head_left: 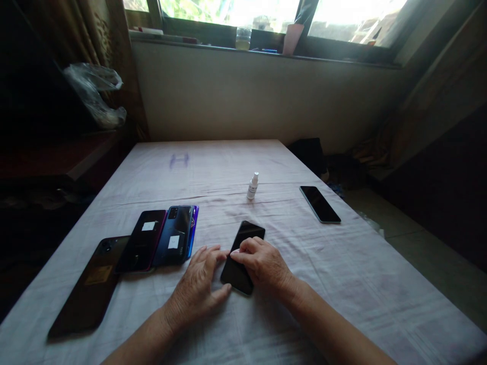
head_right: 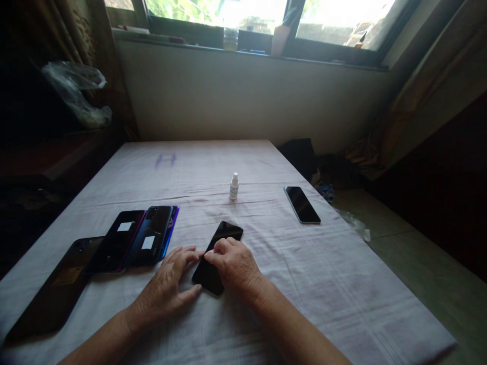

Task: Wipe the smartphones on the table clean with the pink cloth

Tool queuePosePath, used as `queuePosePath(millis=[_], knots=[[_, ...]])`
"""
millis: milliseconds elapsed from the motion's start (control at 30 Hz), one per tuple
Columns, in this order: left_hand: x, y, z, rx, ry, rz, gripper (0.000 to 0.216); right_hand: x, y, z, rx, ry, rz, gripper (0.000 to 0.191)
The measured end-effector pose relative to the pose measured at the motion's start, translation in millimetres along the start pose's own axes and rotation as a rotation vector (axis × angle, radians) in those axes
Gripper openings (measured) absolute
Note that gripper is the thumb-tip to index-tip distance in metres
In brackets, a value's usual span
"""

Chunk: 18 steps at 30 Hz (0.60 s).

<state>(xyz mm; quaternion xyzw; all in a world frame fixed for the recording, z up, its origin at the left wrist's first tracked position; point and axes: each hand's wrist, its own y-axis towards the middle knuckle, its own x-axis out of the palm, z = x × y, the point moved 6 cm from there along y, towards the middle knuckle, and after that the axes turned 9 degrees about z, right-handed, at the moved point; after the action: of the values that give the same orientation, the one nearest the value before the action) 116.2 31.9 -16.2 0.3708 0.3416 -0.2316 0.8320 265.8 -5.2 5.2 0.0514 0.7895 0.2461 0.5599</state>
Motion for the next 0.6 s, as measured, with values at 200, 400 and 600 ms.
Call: queuePosePath(millis=[200,400,600], knots=[[-1.9,1.9,3.3,0.028,-0.003,-0.007,0.059,-6.1,-10.7,1.0,-0.068,0.031,0.016,0.021],[-0.9,1.5,0.6,0.006,0.004,0.014,0.06,-3.8,-4.5,4.9,0.095,-0.086,-0.007,0.022],[-2.5,0.3,-4.1,-0.037,-0.004,0.036,0.057,0.6,-1.8,-12.4,0.032,-0.038,-0.035,0.02]])
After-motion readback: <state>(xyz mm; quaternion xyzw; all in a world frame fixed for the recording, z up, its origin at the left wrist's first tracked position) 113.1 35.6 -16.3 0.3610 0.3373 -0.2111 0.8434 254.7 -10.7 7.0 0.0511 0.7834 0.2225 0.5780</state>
